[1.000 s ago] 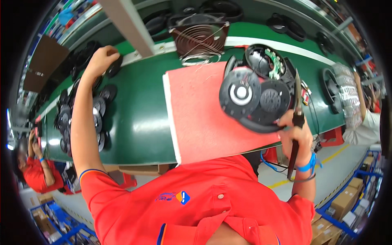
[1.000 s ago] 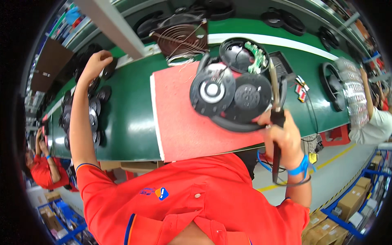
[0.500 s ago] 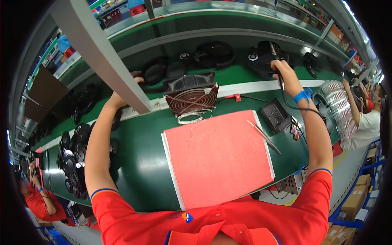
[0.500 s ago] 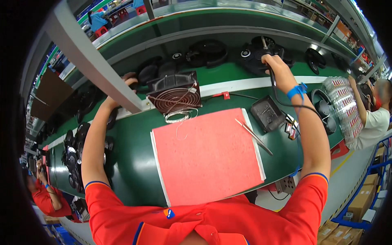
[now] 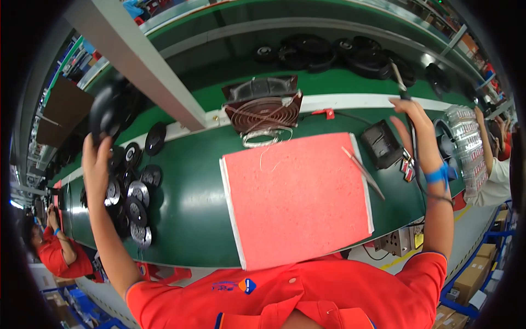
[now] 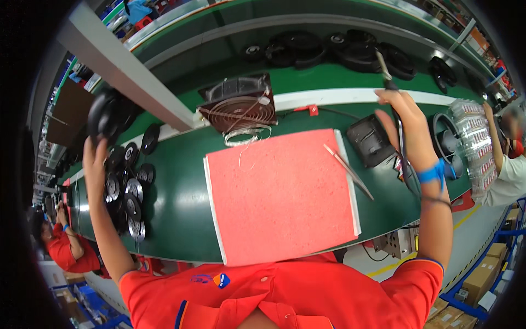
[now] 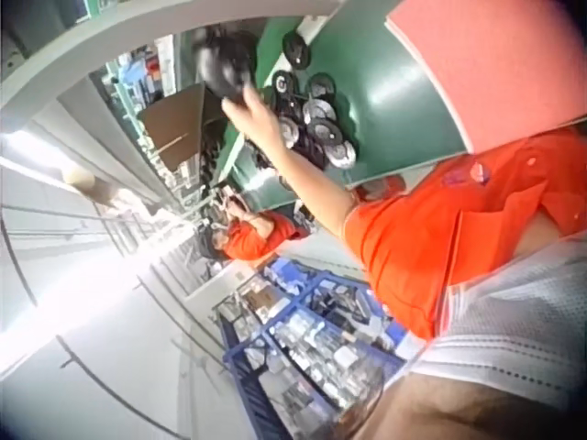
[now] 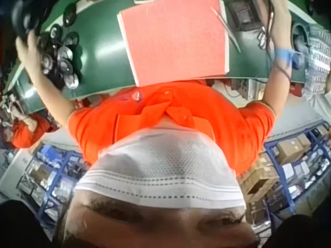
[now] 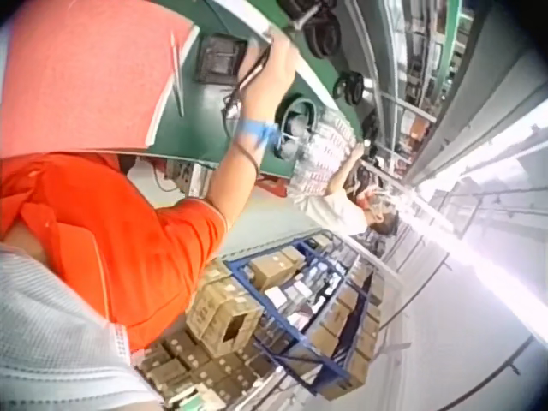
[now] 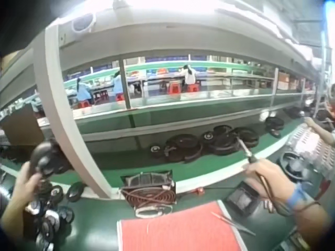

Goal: Soldering components onto a circuit board within a plastic housing on an assembly line.

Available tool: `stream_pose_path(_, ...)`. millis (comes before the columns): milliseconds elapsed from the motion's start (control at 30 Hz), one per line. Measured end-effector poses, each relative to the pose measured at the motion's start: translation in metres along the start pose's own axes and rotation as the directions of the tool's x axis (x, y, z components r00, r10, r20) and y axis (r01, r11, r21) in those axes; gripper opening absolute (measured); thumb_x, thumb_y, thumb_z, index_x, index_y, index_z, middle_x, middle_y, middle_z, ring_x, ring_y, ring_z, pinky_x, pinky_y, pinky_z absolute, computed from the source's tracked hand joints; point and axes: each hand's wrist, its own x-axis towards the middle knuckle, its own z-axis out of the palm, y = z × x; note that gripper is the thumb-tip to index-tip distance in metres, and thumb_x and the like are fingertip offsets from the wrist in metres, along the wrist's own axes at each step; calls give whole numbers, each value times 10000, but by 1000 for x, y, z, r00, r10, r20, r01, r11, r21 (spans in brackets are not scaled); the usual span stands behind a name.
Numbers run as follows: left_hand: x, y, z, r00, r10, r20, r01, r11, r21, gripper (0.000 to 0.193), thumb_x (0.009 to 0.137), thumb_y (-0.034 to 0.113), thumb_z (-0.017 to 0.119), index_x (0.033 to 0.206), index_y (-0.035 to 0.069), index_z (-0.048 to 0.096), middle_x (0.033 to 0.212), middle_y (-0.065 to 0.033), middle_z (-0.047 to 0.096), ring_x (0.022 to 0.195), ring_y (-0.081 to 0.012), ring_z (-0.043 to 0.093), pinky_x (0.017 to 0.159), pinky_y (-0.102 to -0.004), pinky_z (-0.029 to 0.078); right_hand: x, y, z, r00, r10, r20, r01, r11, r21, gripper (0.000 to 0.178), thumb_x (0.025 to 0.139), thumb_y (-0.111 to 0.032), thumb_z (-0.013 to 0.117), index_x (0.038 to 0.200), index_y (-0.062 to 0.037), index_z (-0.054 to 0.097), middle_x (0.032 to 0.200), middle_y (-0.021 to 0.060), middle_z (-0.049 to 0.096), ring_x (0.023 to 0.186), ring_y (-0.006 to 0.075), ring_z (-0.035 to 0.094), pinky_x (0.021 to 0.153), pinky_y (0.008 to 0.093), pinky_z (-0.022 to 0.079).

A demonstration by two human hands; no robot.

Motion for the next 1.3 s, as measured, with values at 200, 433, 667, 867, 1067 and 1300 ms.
stream_pose_path(200, -168, 17, -68, 974, -221, -51, 153, 808, -569, 312, 913, 263, 532, 1053, -15, 535, 905, -90, 600, 688, -107, 553, 563, -204, 419, -77, -48, -11, 999, -4, 47, 4, 1000, 8, 289, 704, 137, 621, 914, -22, 502, 1052, 143, 626, 849, 258, 587, 714, 295, 466)
stream_pose_path(433, -227, 125, 103, 523, -35, 852, 826, -229, -516, 266, 944, 245, 485, 1097, 29, 517, 1132, -153, 583, 875, -283, 647, 765, -356, 532, -71, -91, 21, 997, -73, 7, 69, 958, 280, 282, 753, 140, 583, 954, -27, 476, 1144, 179, 606, 1004, 260, 607, 904, 330, 443)
stream_pose_path(667, -228, 128, 70, 571, -51, 820, 541, 774, -328, 217, 909, 48, 481, 1089, -22, 578, 963, -121, 638, 779, -164, 642, 605, -232, 482, -110, -109, 23, 988, -93, 120, 50, 946, 320, 311, 712, 122, 623, 939, -34, 478, 1110, 192, 617, 966, 290, 610, 857, 357, 463)
stream_pose_path(867, -155, 120, 119, 853, 476, 213, -435, 875, -213, 138, 785, 131, 613, 837, 5, 635, 873, -121, 608, 886, -269, 579, 758, -378, 462, -127, -128, 31, 939, -237, 249, 103, 885, 454, 393, 663, 88, 668, 964, -61, 463, 1172, 207, 577, 1100, 363, 548, 937, 410, 412)
stream_pose_path(1067, -129, 132, 200, 761, 558, 331, -583, 812, -26, 228, 684, 217, 661, 753, 0, 674, 922, -169, 589, 971, -343, 505, 794, -430, 447, -140, -132, 55, 958, -221, 182, 93, 841, 533, 471, 681, 91, 678, 1017, -94, 405, 1181, 231, 563, 1134, 373, 527, 977, 442, 374)
stream_pose_path(1300, -166, 142, 160, 652, 746, 137, -696, 660, -283, 147, 690, 171, 630, 765, 62, 694, 1022, -99, 601, 1023, -266, 520, 849, -401, 427, -154, -138, 59, 961, -221, 165, 68, 769, 636, 464, 697, 36, 713, 993, -104, 385, 1115, 245, 574, 863, 282, 617, 683, 327, 498)
